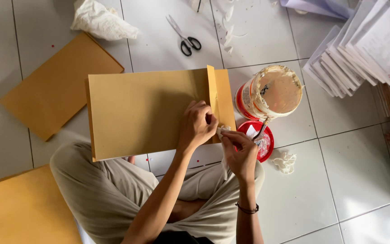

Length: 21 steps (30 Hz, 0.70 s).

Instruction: The person sits on the floor and applies glue to the edge of a stack of brown paper sheets using a brush. They wipe excess glue with a cloth and repeat the process on multiple sheets.

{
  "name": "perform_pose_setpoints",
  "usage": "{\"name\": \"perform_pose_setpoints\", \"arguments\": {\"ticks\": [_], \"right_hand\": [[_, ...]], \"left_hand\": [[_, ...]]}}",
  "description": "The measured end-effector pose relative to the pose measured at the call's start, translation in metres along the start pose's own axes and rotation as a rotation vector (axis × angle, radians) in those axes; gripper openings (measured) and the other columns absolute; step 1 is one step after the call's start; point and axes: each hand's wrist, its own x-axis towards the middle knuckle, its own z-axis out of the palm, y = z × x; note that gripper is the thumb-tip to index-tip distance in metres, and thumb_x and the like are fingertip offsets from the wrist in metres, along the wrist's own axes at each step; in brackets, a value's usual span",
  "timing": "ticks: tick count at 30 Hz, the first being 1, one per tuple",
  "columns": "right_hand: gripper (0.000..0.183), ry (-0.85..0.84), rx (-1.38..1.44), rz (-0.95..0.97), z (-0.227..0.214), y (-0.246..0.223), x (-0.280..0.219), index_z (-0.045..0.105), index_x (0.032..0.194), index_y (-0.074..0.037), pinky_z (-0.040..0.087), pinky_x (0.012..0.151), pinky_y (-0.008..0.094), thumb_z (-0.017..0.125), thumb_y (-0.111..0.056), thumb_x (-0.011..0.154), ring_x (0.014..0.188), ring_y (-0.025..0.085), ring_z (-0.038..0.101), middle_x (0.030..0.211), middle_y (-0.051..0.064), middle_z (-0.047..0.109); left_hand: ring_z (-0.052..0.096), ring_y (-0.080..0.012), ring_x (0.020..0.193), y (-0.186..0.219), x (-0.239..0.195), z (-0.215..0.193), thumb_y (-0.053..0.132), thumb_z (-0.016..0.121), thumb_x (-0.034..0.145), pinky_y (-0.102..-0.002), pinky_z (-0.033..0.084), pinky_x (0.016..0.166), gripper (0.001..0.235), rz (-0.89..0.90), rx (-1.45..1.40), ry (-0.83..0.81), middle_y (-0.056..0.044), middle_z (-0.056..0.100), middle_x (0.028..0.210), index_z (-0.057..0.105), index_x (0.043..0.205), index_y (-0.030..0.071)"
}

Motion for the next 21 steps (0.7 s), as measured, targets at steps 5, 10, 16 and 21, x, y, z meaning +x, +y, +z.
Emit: {"name": "perform_pose_setpoints", "arguments": {"ticks": [5, 10, 16, 21], "right_hand": [[0.033, -0.256, 0.332, 0.212, -0.019, 0.007, 0.006, 0.076, 0.116, 0.007, 0.058, 0.094, 0.039, 0.075, -0.002, 0.084, 0.109, 0.028, 0.070, 0.111, 0.023, 0.075], [0.022, -0.134, 0.097, 0.100, -0.002, 0.008, 0.007, 0.082, 0.101, 0.000, 0.062, 0.082, 0.032, 0.087, -0.007, 0.081, 0.094, 0.028, 0.076, 0.097, 0.021, 0.078], [0.013, -0.015, 0.022, 0.025, 0.009, 0.001, 0.009, 0.084, 0.092, -0.003, 0.064, 0.076, 0.030, 0.086, -0.003, 0.080, 0.084, 0.024, 0.078, 0.088, 0.018, 0.079], [0.011, -0.001, -0.017, 0.020, 0.019, 0.004, 0.025, 0.083, 0.091, -0.001, 0.064, 0.075, 0.033, 0.083, 0.001, 0.081, 0.083, 0.024, 0.078, 0.087, 0.019, 0.079]], "left_hand": [[0.063, -0.0262, 0.067, 0.002, 0.014, -0.008, 0.021, 0.068, 0.079, -0.036, 0.051, 0.063, 0.017, -0.126, 0.017, -0.022, -0.007, 0.058, 0.067, 0.060, 0.067, 0.011], [0.067, -0.0254, 0.067, -0.032, 0.065, -0.004, 0.037, 0.072, 0.083, -0.036, 0.052, 0.062, 0.025, -0.196, -0.005, -0.009, -0.006, 0.063, 0.068, 0.067, 0.073, 0.014], [0.070, -0.0330, 0.070, -0.031, 0.078, -0.010, 0.035, 0.068, 0.088, -0.045, 0.056, 0.063, 0.025, -0.200, 0.063, -0.054, -0.007, 0.064, 0.072, 0.068, 0.074, 0.014], [0.070, -0.0327, 0.071, -0.035, 0.075, -0.005, 0.030, 0.066, 0.090, -0.045, 0.057, 0.063, 0.023, -0.242, 0.052, -0.050, -0.005, 0.063, 0.073, 0.066, 0.074, 0.014]]}}
